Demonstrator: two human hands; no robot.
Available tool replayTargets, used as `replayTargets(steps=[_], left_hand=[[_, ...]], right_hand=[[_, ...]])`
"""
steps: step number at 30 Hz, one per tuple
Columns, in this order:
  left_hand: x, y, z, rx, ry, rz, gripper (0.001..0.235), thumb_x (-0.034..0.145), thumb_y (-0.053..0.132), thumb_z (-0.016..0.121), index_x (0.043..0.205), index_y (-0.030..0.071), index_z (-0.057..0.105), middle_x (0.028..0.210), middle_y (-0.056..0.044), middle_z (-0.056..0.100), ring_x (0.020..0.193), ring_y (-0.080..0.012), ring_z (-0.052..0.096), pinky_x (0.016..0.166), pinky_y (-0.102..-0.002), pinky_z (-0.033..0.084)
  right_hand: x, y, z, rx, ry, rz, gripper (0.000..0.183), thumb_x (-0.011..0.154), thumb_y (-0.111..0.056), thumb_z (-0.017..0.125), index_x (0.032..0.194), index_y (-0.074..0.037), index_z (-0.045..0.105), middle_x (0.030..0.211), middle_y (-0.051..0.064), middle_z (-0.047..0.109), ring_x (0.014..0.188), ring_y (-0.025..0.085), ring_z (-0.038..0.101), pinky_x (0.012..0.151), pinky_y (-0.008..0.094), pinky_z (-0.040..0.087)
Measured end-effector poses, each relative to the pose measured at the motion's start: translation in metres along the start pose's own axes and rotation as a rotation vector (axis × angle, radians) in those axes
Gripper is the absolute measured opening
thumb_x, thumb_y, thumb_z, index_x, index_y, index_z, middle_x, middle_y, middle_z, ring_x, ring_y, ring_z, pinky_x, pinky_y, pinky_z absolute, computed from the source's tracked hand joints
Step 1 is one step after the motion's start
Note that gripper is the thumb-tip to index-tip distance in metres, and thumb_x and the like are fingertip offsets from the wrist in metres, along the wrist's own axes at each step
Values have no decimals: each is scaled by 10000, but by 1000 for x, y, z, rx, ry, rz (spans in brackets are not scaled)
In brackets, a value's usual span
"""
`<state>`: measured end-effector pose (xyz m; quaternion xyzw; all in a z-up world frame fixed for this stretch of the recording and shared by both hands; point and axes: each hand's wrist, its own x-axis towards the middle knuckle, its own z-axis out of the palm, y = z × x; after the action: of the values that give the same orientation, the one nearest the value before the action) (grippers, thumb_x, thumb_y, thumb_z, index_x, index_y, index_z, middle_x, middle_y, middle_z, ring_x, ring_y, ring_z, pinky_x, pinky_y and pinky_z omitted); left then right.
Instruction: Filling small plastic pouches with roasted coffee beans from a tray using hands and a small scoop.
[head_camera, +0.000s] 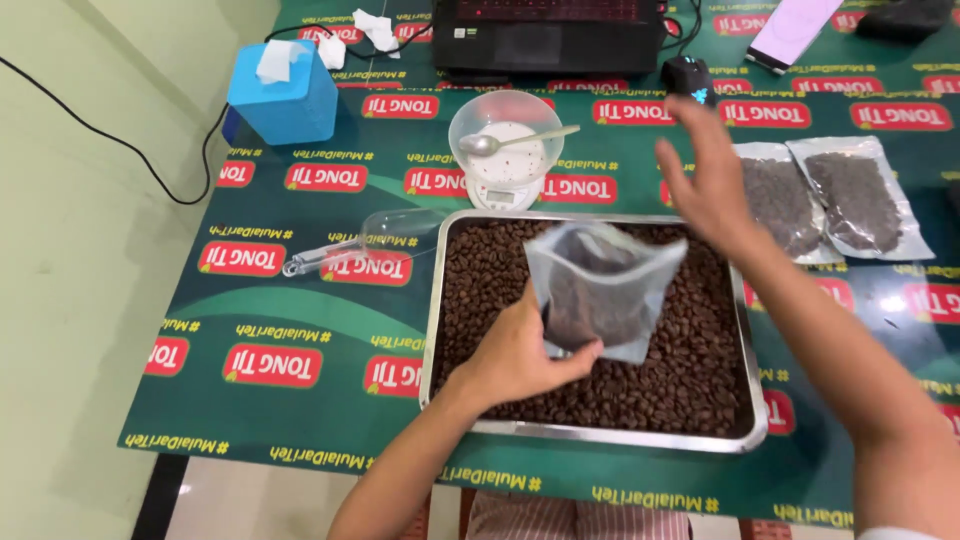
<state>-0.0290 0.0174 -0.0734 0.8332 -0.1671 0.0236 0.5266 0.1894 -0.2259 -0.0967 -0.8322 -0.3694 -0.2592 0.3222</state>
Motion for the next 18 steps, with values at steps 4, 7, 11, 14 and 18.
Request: replayTargets(steps=[4, 7, 11, 14, 18], left_hand=[[1, 7, -9, 3, 67, 29, 1007, 867, 445, 723, 1498, -153, 217, 1202, -374, 625, 1009, -506, 695, 756, -558, 614], [-2, 0, -4, -36, 71, 76, 1041, 922, 436, 699, 1556, -126, 95, 1289, -364, 575, 1048, -502, 678, 774, -555, 606], [-3, -36, 13, -126, 87, 169, 972, 971, 391, 706, 1611, -52, 123, 1406, -291, 542, 1255, -444, 596, 953, -561, 557], [-4, -43, 20, -186, 113, 210, 781, 995, 351, 702, 1555, -33, 317, 1348, -226, 620, 1244, -372, 624, 970, -519, 567], [-3, -48, 20, -233, 138, 299, 649, 1013, 305, 700, 1511, 7, 408, 1307, -159, 663, 1206, -282, 657, 970, -454, 578]], right_hand=[[-93, -61, -19, 112, -112, 99, 452, 1054, -327, 423, 1383, -96, 628, 1230, 141, 674, 1224, 389, 621, 1094, 501, 445], [-146, -97, -21, 368, -169, 297, 799, 993, -609, 230, 1492, -81, 560, 1326, 166, 685, 1267, 334, 632, 1098, 472, 447], [-144, -137, -33, 378, -191, 325, 631, 883, -170, 725, 1480, -43, 565, 1249, 158, 739, 1166, 330, 694, 1009, 480, 510], [-137, -152, -37, 305, -142, 316, 576, 835, -75, 809, 1375, -3, 623, 1103, 229, 756, 1065, 376, 723, 890, 515, 548], [-150, -134, -30, 578, -31, 529, 358, 933, -41, 737, 1288, -51, 693, 955, 110, 782, 894, 140, 694, 831, 354, 572]])
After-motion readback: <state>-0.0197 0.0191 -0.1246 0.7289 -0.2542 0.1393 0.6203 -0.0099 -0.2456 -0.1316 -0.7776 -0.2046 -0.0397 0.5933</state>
